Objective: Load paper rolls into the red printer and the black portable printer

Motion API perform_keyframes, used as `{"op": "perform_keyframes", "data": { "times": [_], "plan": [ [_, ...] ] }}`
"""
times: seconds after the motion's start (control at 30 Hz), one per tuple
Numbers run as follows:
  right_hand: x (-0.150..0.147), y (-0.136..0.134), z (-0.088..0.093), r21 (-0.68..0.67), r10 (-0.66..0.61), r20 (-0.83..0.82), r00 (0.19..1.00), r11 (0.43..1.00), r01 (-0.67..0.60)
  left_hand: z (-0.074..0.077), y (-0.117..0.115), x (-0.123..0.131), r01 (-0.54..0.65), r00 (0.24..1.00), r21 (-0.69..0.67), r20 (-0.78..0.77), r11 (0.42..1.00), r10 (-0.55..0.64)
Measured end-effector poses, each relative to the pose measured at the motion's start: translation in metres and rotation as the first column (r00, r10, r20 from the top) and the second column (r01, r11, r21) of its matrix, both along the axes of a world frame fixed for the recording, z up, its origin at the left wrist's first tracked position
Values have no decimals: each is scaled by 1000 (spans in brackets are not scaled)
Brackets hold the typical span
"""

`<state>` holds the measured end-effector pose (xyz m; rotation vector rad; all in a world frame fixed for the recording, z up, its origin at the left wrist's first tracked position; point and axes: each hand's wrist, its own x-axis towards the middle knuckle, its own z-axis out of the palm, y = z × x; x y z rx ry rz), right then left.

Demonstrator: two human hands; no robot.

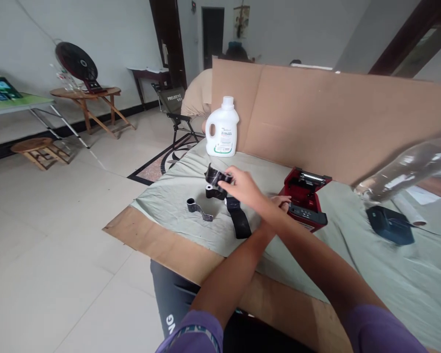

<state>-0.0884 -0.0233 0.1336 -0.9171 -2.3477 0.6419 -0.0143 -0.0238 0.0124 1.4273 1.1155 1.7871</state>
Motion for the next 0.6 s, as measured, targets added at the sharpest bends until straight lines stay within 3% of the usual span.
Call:
{"op": "perform_keyframes", "data": {
  "times": [0.13,0.3,0.5,0.6],
  "plan": [
    [-49,-22,-33,184,6,276,961,981,-59,4,-6,-4,-23,999,87,-46,996,27],
    [-53,-32,-59,212,28,471,882,967,-144,6,-9,-3,-60,994,74,-82,995,66],
    [-37,-31,-68,109,94,543,834,977,-182,7,-10,-3,-85,991,67,-99,994,91],
    [-23,-29,-60,37,114,474,873,988,-150,4,-9,-3,-70,994,90,-80,993,77]
  ]
}}
